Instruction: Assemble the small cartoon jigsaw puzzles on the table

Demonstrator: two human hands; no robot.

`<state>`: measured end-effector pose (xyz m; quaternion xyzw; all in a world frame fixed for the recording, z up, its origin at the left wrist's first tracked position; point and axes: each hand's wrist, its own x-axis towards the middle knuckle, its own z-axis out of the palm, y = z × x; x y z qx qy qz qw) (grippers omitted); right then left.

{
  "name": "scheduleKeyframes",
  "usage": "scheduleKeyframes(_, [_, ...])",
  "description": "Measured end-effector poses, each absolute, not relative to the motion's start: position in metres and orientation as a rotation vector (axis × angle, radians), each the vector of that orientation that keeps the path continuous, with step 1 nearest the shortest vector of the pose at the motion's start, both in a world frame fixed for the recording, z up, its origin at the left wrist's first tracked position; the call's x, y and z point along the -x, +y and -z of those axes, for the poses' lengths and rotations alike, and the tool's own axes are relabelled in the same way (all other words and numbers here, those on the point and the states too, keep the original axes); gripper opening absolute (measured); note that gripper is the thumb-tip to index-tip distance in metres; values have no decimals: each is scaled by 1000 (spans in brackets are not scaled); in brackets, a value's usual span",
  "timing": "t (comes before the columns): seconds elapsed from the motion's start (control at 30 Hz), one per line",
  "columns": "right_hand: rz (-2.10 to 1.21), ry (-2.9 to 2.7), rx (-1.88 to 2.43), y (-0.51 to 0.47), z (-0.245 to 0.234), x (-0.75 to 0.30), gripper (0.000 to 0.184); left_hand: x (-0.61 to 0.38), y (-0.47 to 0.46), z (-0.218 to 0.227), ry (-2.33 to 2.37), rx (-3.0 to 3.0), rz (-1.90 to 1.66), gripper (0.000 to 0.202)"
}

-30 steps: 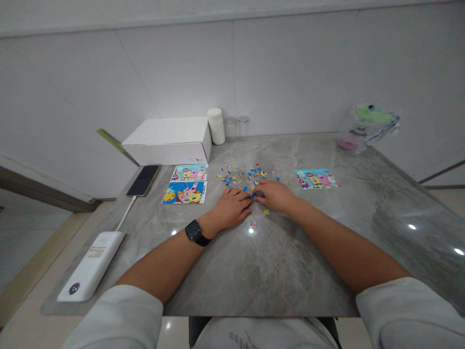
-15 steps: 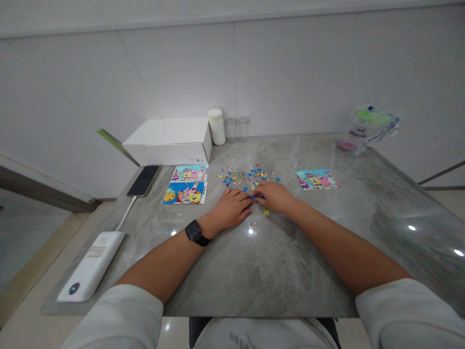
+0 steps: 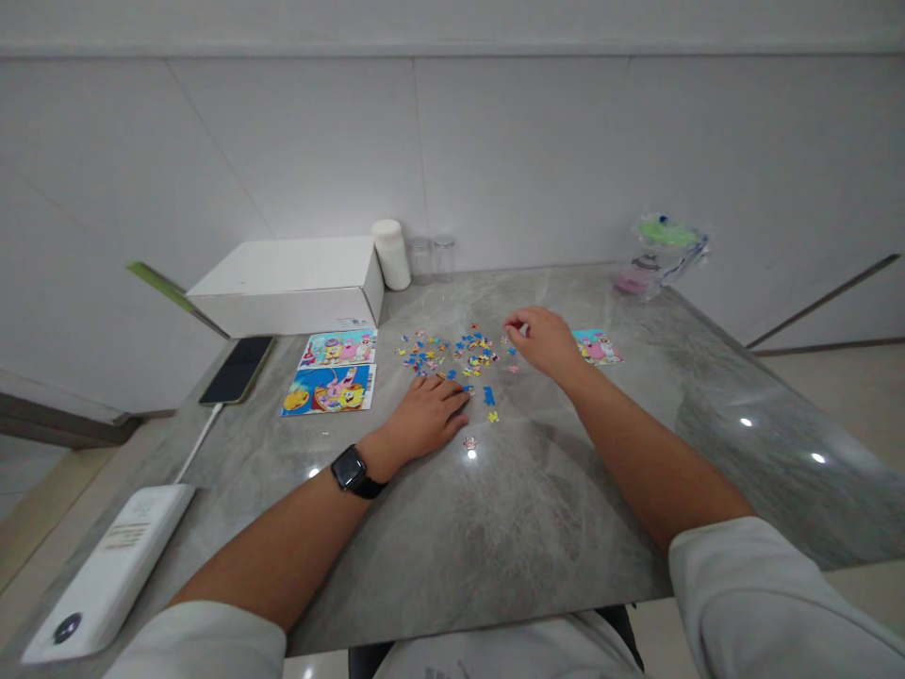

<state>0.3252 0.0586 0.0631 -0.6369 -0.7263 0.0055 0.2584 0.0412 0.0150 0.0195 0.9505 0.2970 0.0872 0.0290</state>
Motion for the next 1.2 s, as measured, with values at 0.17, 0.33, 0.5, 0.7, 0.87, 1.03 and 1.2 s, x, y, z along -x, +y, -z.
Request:
scheduleKeyframes(0.17, [51, -1859, 1767, 63, -74, -346, 20, -42, 15, -17, 913, -2939, -280, 44])
scheduleKeyframes(0.33, [49, -1875, 1853, 65, -72, -353, 23, -42, 14, -16, 901, -2945, -303, 45])
scheduleKeyframes(0.5, [-10, -1957, 1973, 65, -69, -352, 25, -43, 14, -15, 892, -2958, -338, 45])
scheduleKeyframes(0.7, [-34, -1992, 2032, 70, -59, -353, 27, -44, 13, -17, 922, -2942, -355, 40])
scheduleKeyframes(0.87, [-61, -2056, 2055, 73, -36, -347, 27, -44, 12, -19, 923, -2967, -353, 39])
scheduleKeyframes(1.03, [-101, -2226, 1952, 70, -18, -333, 27, -45, 11, -21, 942, -2968, -379, 38])
scheduleKeyframes(1.2, [-158, -2319, 1884, 67, -17, -328, 26, -44, 11, -24, 954, -2943, -445, 36])
